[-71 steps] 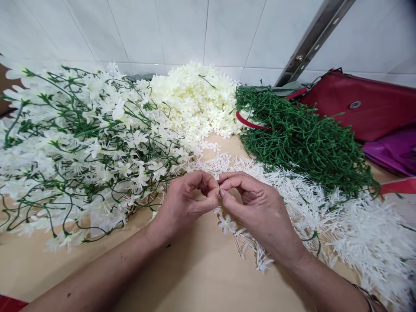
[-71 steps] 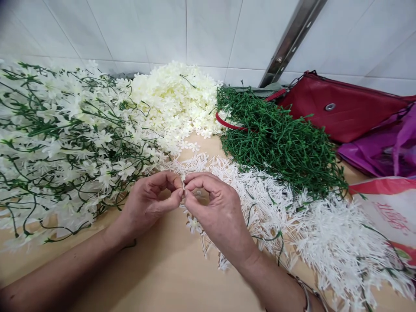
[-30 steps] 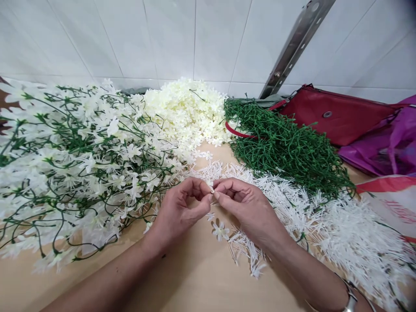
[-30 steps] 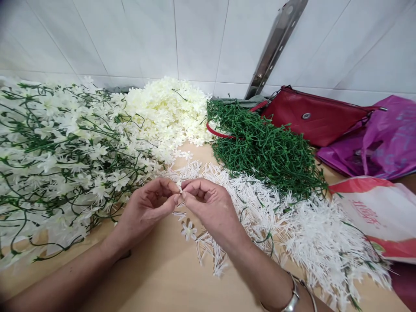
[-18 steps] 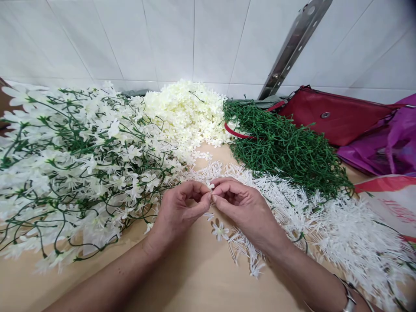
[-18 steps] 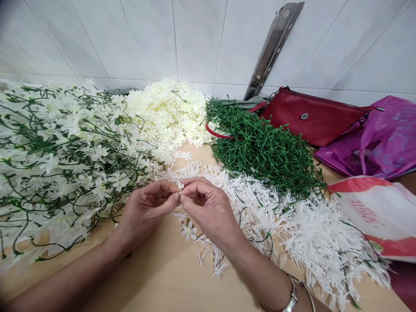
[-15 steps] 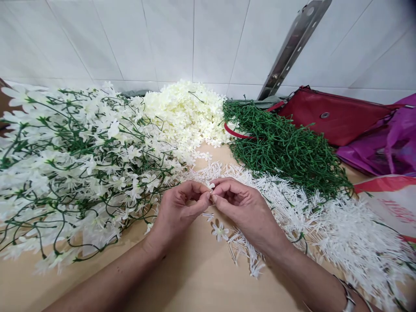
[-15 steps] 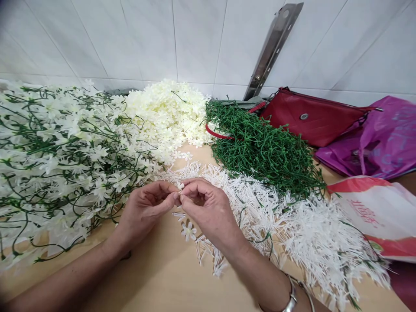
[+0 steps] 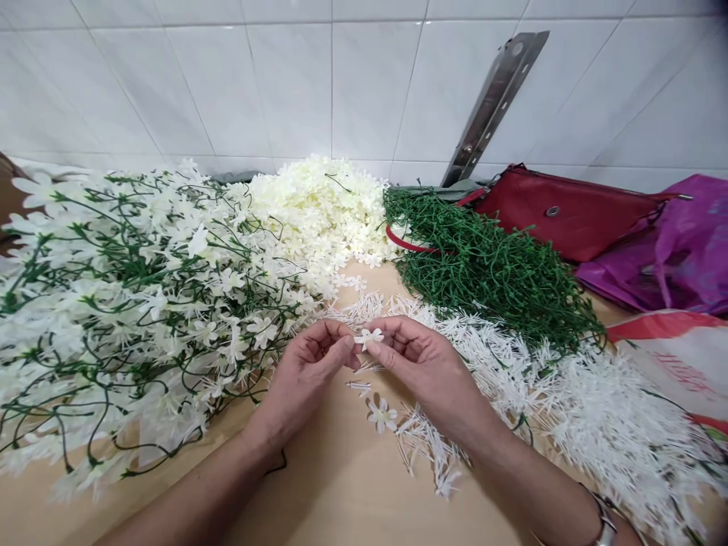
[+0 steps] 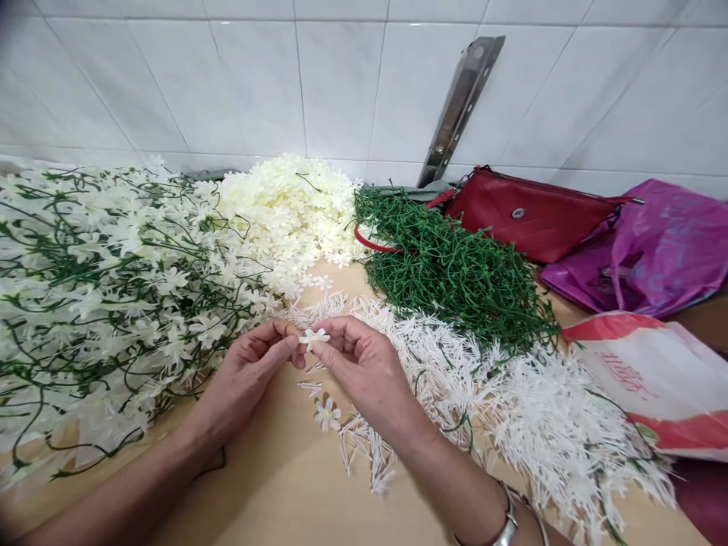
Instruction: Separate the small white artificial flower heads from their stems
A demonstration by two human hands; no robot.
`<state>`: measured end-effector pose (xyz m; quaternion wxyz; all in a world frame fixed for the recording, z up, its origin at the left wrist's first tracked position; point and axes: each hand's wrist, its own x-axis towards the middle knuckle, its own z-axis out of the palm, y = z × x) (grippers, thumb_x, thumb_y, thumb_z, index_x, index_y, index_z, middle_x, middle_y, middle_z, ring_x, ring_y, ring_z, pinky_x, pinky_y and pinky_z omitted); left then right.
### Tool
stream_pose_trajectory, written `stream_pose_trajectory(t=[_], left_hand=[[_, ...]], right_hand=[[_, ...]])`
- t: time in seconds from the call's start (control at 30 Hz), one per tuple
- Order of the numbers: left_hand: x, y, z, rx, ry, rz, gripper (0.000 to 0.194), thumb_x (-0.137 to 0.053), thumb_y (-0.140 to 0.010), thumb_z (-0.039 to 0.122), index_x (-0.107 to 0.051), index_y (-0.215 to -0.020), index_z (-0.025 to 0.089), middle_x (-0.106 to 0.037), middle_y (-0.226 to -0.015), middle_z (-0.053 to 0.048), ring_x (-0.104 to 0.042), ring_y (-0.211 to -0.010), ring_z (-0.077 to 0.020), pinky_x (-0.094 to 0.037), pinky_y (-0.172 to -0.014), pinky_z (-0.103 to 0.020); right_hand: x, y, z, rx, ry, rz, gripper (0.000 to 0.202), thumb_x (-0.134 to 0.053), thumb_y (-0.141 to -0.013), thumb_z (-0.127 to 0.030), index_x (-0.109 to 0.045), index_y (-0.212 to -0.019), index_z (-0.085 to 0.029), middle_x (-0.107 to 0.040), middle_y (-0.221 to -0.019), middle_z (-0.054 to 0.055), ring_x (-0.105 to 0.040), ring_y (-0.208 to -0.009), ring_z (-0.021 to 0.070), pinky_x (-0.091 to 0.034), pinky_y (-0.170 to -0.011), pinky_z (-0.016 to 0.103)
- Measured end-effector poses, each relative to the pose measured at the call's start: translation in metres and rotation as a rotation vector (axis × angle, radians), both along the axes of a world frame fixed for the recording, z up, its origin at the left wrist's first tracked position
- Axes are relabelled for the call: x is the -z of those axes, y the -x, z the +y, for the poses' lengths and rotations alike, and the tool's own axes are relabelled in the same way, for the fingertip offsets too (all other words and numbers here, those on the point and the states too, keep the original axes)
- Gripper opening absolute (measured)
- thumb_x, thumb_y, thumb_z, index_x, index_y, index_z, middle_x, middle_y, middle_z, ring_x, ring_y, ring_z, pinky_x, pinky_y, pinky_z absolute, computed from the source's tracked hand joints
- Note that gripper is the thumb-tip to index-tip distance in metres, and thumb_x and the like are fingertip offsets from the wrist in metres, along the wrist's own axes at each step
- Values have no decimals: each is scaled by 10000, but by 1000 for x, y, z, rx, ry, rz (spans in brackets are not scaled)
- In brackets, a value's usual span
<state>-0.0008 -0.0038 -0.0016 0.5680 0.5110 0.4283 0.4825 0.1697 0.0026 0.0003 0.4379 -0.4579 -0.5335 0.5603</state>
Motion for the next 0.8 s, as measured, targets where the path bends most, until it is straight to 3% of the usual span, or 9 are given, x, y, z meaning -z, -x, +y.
stream_pose_trajectory(t=[0.13,0.23,0.3,0.37,0.53,0.7,0.8], left_hand=[[-1,-2,-1,-11,7,19,227,-651,-891,349,-621,-763,164,-621,-708,4,-572,-718,-122,-478,-752,-231],[1,-4,-3,-25,28,2,206,-713,-852,357,-640,-872,165,-651,-798,-3,-581,-744,-121,-476,-736,-224],[5,-6,-4,12,33,-28,290,-785,-789,344,-650,-978,171,-671,-853,-4,-581,-726,-117,-476,-697,-220],[11,-7,-4,43,15,-25,290,-790,-790,356,-665,-970,167,-674,-807,-1,-581,-704,-117,-477,-684,-221],[20,-6,-1,19,-35,40,265,-733,-826,414,-705,-898,161,-722,-794,-34,-658,-764,-163,-520,-737,-257],[23,-4,-4,8,-58,139,253,-676,-863,432,-674,-850,180,-700,-751,-14,-673,-732,-171,-511,-718,-266],[22,-3,-6,-8,-60,167,266,-647,-873,449,-638,-832,187,-663,-682,1,-640,-695,-165,-479,-686,-261]], right_hand=[[4,-2,1,1,-22,-53,156,-687,-800,-319,-688,-899,-199,-586,-685,-29,-519,-641,128,-421,-610,268],[2,-4,-1,-14,-148,-132,93,-616,-845,-264,-674,-882,-200,-585,-711,-28,-521,-663,127,-413,-633,264],[0,-3,-3,-17,-251,-215,89,-579,-871,-227,-656,-840,-195,-608,-745,-18,-545,-706,131,-418,-674,265],[-2,-2,-5,-24,-309,-307,122,-555,-886,-211,-626,-790,-190,-613,-749,-13,-550,-716,133,-411,-682,264],[-6,-1,-3,-101,-263,-438,181,-532,-923,-266,-601,-773,-189,-586,-691,-20,-518,-666,136,-373,-637,264],[-32,-13,0,-165,-297,-618,216,-501,-925,-254,-591,-739,-193,-565,-674,-21,-498,-651,137,-347,-626,267],[-59,-28,-1,-76,-321,-690,268,-489,-948,-296,-576,-714,-198,-588,-691,-8,-523,-676,150,-369,-646,277]])
